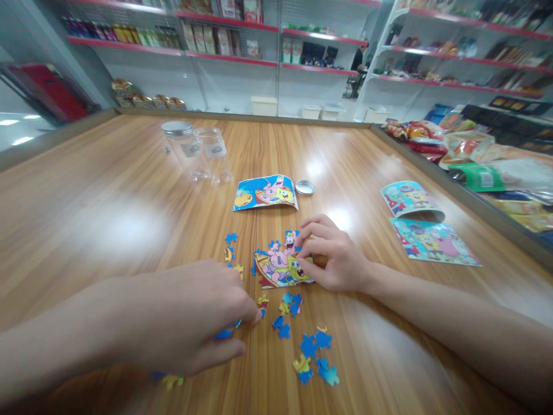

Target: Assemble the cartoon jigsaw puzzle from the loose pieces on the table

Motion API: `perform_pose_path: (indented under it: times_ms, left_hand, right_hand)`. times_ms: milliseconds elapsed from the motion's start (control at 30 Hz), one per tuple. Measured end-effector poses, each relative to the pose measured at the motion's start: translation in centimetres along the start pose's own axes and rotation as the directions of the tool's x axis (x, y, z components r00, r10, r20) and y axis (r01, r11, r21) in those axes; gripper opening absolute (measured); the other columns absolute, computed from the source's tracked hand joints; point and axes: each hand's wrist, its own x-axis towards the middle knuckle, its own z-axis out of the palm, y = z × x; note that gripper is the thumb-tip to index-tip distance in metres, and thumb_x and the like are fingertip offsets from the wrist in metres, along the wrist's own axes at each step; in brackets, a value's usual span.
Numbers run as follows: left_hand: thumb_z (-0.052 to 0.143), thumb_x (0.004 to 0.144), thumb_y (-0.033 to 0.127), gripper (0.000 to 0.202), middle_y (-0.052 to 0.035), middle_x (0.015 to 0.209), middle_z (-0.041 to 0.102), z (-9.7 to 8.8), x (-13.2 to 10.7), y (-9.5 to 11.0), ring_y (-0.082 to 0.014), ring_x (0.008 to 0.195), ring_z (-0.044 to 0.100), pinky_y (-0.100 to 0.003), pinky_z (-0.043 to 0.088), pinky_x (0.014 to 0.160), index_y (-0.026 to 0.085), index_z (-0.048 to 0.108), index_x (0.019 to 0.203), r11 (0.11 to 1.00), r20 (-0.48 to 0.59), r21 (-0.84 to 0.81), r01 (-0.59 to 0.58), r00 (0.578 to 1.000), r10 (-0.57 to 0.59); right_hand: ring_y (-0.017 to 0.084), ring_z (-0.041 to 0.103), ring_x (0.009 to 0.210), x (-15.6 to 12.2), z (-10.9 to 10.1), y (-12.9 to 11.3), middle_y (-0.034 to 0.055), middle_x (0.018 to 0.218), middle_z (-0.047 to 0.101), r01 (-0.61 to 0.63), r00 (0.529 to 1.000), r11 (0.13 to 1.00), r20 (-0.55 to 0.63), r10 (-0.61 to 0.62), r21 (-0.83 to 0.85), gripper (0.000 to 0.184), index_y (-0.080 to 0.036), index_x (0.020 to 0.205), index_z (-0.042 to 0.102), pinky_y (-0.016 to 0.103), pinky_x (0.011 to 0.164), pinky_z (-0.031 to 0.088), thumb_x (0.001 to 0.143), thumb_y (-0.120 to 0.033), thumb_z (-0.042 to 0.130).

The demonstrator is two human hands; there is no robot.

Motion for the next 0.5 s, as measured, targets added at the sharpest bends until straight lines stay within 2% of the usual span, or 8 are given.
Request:
perform_pose_path:
  times_ms: [100,267,367,500]
  left_hand:
    - [0.059,0.088,0.027,0.016,-0.0017,0.075,0.073,-0.28,-0.05,0.35,-0.0178,0.067,0.067,-0.027,0.043,0.057,0.027,0.075,0.088,0.999,0.098,-0.041,0.004,0.995,0.0]
    - [0.058,0.088,0.025,0.016,-0.0017,0.076,0.073,-0.78,-0.05,0.76,-0.0184,0.068,0.068,-0.028,0.042,0.057,0.027,0.074,0.088,0.999,0.125,-0.043,0.027,0.992,-0.021]
    - [0.057,0.088,0.026,0.017,-0.0013,0.078,0.074,-0.74,-0.08,0.72,-0.0186,0.068,0.068,-0.029,0.042,0.057,0.028,0.074,0.09,0.999,0.135,-0.043,0.026,0.991,-0.02]
    - [0.058,0.088,0.025,0.016,-0.0019,0.077,0.074,-0.28,-0.19,0.48,-0.0189,0.068,0.068,-0.029,0.042,0.058,0.027,0.074,0.089,0.999,0.109,-0.049,0.005,0.994,0.0]
  right_hand:
    - [0.022,0.059,0.093,0.08,-0.09,-0.04,0.0056,0.086,0.067,0.024,1.0,1.0,-0.003,-0.024,0.016,0.008,-0.02,0.077,0.066,0.046,0.093,0.05,0.081,-0.013,0.066]
    - [0.022,0.059,0.092,0.07,-0.06,0.04,0.0051,0.086,0.068,0.03,1.0,0.999,0.006,-0.03,0.021,0.008,-0.021,0.078,0.066,0.047,0.093,0.049,0.081,-0.014,0.067]
    - [0.021,0.057,0.085,0.01,-0.12,0.01,0.0043,0.08,0.066,0.046,0.998,0.999,0.029,-0.047,0.025,0.008,-0.021,0.076,0.066,0.042,0.083,0.049,0.081,-0.014,0.066]
    - [0.018,0.048,0.068,-0.13,-0.41,-0.46,-0.0002,0.064,0.056,0.141,0.983,0.99,0.117,-0.142,0.013,0.009,-0.021,0.074,0.064,0.037,0.069,0.041,0.081,-0.017,0.062]
